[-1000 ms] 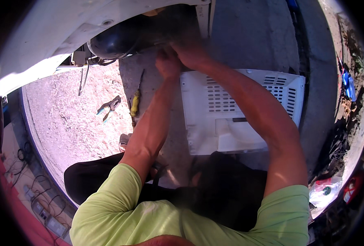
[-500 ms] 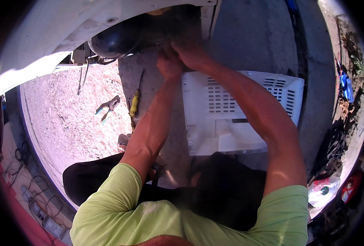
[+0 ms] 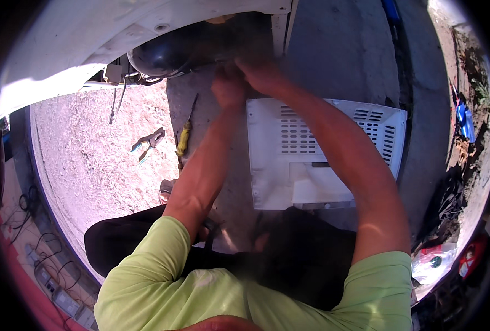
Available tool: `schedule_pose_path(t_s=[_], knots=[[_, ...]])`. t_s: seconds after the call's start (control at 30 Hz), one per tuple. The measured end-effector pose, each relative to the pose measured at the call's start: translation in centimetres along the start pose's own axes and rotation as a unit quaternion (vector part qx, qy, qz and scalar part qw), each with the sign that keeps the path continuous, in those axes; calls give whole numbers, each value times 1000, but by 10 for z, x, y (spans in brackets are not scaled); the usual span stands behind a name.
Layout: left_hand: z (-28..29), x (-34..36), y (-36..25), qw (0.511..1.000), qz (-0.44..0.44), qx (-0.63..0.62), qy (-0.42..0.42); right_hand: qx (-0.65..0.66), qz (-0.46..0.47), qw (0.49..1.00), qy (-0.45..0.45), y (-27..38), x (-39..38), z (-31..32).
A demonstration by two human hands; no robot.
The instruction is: The person uses a screwdriver and pliers to remove screws and work with components at the back of an appliance.
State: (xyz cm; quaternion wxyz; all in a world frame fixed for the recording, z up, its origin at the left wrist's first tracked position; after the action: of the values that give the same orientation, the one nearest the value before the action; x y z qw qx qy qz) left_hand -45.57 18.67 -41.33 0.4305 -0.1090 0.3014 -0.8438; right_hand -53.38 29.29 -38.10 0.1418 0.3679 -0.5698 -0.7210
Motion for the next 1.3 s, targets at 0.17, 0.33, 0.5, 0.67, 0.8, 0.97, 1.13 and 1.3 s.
schedule_pose_path(t_s=[0.17,0.33,0.5,0.67,0.8,0.97,1.13,1.3], knots=[[-1,8,15,1000,5,-16,-2,12,8,1000,3,4,0,-4],[-12,5,11,990,-117,77,-33,-65,174,983,-12,-13,6,-6],[-7,5,7,996,-82,15,-43,-32,140,990,-1,-22,10,-5],[-2,3,4,999,-35,-26,-12,105,-60,992,26,-19,5,-3],[-11,9,11,997,-69,-9,-26,80,-56,995,29,-12,4,-1],[-13,10,10,997,-73,-17,-21,46,-57,997,27,-12,4,0],[-11,8,5,990,-110,75,-43,25,-4,999,36,-11,8,-2],[2,3,-6,991,-102,35,-75,-37,94,995,18,-13,8,-1]])
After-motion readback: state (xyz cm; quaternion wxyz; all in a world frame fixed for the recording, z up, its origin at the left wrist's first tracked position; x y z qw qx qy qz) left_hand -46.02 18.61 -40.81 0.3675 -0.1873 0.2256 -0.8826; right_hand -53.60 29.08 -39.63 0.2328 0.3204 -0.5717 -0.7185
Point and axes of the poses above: each hand's wrist, its own x-axis towards the middle knuckle, its own z-axis out of the back of the hand, y = z × x, the point moved 6 cm from there along x, towards the middle knuckle, and after that the axes turned 7 degrees about x, right-handed, at the moved point
